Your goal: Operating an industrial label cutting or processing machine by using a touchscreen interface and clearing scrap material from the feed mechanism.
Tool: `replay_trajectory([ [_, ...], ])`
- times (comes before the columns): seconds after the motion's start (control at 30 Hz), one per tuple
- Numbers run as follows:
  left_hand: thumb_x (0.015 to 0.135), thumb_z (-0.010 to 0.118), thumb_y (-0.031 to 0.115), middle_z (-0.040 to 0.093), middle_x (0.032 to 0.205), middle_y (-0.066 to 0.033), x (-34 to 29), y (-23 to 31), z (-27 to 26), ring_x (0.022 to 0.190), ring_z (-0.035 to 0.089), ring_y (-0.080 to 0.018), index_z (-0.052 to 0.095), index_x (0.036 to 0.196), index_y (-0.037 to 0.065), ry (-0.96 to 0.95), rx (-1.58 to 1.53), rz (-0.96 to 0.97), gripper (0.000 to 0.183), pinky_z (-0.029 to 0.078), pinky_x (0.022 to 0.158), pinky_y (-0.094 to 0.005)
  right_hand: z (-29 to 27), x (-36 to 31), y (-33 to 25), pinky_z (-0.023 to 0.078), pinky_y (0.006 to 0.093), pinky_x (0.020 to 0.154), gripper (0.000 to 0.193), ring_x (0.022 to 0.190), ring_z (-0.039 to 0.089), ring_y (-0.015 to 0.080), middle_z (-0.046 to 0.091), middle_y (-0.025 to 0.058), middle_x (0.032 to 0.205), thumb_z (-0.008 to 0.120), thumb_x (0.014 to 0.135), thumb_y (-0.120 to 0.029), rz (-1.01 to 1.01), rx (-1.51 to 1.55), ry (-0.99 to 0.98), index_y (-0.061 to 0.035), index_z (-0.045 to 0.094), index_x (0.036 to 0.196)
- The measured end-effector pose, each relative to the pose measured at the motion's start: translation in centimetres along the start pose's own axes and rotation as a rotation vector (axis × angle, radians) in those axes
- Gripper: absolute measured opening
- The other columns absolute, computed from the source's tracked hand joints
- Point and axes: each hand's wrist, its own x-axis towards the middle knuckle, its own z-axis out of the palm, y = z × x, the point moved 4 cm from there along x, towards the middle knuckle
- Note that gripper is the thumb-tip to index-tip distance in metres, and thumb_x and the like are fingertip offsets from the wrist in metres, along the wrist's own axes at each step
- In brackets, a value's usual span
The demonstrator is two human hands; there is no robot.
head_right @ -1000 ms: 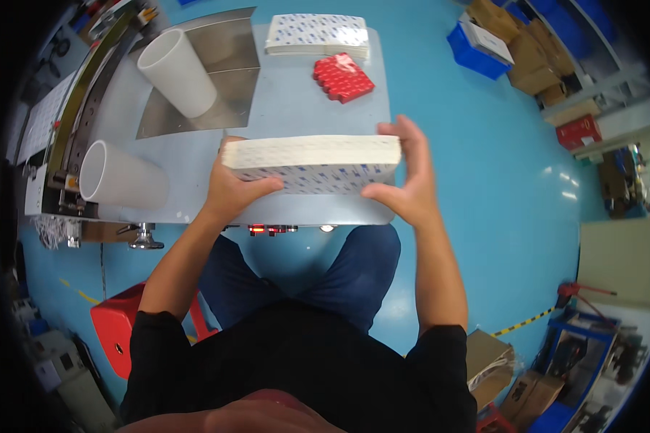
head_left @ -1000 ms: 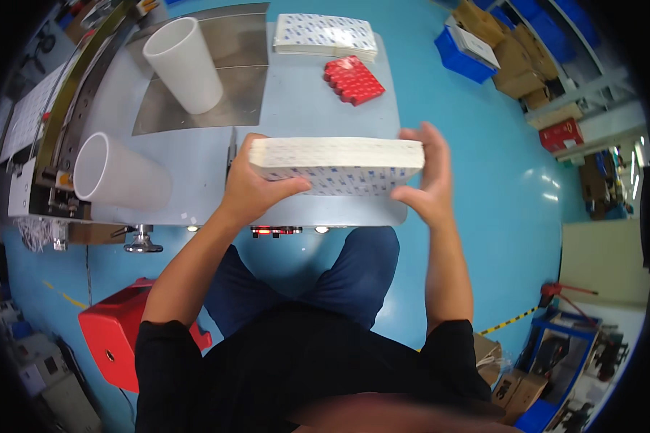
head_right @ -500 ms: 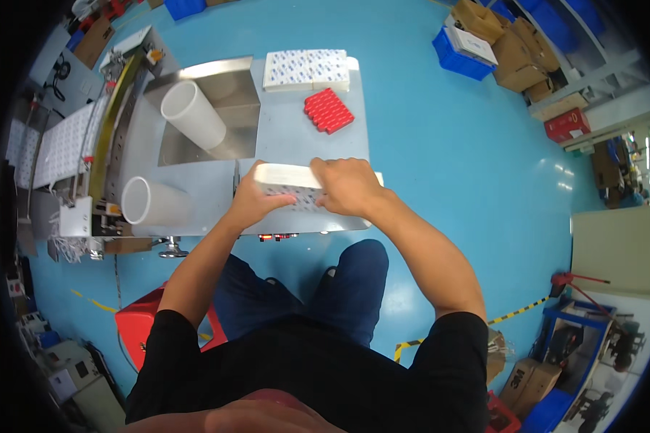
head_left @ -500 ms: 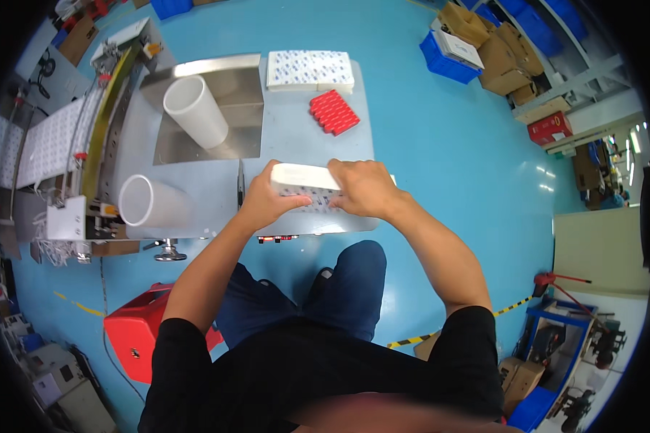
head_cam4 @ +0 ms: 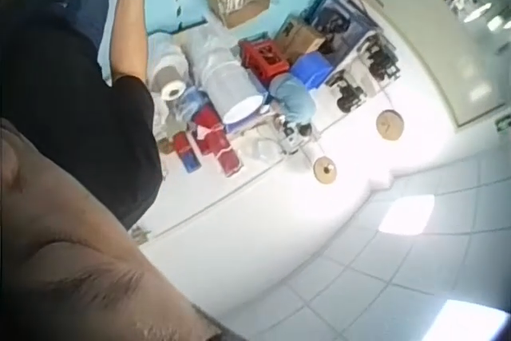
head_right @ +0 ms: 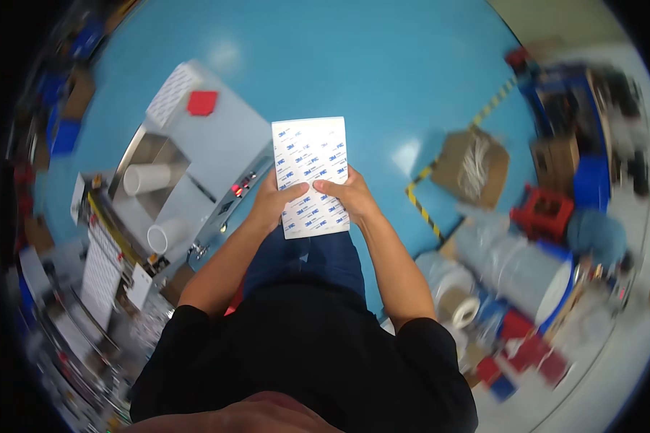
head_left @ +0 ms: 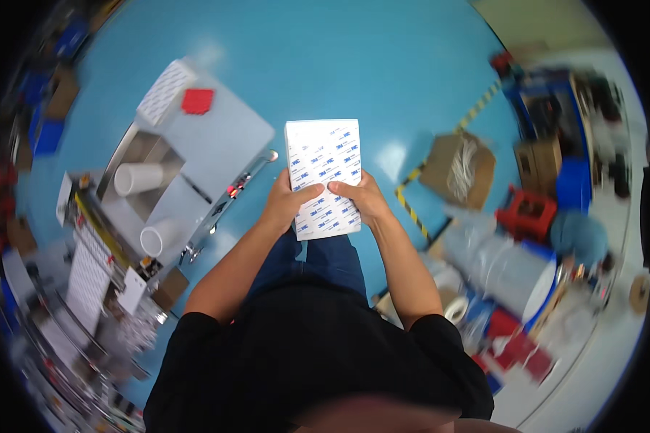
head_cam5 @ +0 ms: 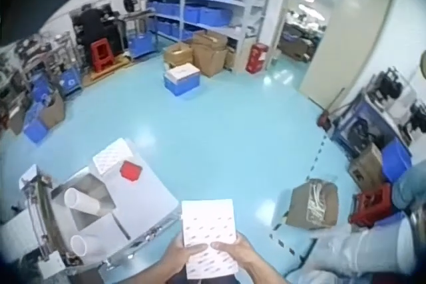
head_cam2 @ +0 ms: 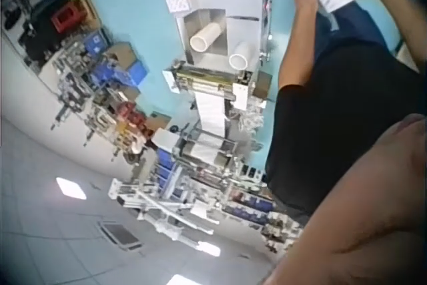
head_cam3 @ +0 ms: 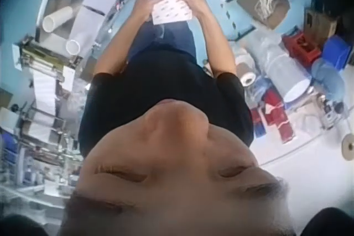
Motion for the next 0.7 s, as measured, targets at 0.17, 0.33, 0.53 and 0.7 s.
replay_trajectory([
  [0.17, 0.076, 0.068, 0.003, 0.059, 0.110, -0.0136, -2.4, -5.3, 9.3, 0.098, 0.059, -0.0209, 0.046, 0.120, -0.001, -0.271, 0.053, -0.182, 0.049, 0.048, 0.086, -0.0348, -6.3, -12.3, 1.2, 0.049, 0.0342, 0.087, 0.052, 0.096, 0.061, 0.0202, 0.061, 0.0124, 0.109, 0.072, 0.071, -0.005, -0.238, 0.102, 0.226, 0.0007, 0.050, 0.117],
  [0.33, 0.078, 0.062, 0.002, 0.054, 0.119, -0.0154, -8.3, -10.4, 16.7, 0.105, 0.057, -0.0245, 0.040, 0.127, -0.001, -0.459, 0.168, -0.280, 0.054, 0.047, 0.090, -0.0359, -10.7, -24.8, 3.6, 0.044, 0.0306, 0.088, 0.055, 0.101, 0.055, 0.0158, 0.059, 0.0105, 0.110, 0.074, 0.073, -0.015, -0.406, -0.036, 0.541, 0.0016, 0.048, 0.118],
  [0.53, 0.082, 0.062, 0.014, 0.055, 0.120, -0.0160, -10.7, -18.8, 22.9, 0.107, 0.057, -0.0273, 0.039, 0.129, -0.002, -0.758, 0.027, -0.632, 0.055, 0.046, 0.093, -0.0387, -20.7, -42.3, 11.9, 0.048, 0.0305, 0.082, 0.040, 0.096, 0.057, 0.0161, 0.060, 0.0102, 0.105, 0.059, 0.088, -0.026, -0.501, 0.167, 0.881, -0.0033, 0.048, 0.119],
  [0.7, 0.086, 0.057, 0.031, 0.056, 0.118, -0.0140, -13.0, -23.0, 26.3, 0.107, 0.057, -0.0305, 0.041, 0.129, 0.003, -0.812, -0.180, -0.702, 0.054, 0.045, 0.092, -0.0462, -33.6, -64.6, 32.0, 0.047, 0.0317, 0.078, 0.021, 0.086, 0.059, 0.0207, 0.062, 0.0100, 0.094, 0.060, 0.084, -0.015, -0.191, -0.219, 2.175, -0.0020, 0.060, 0.100],
])
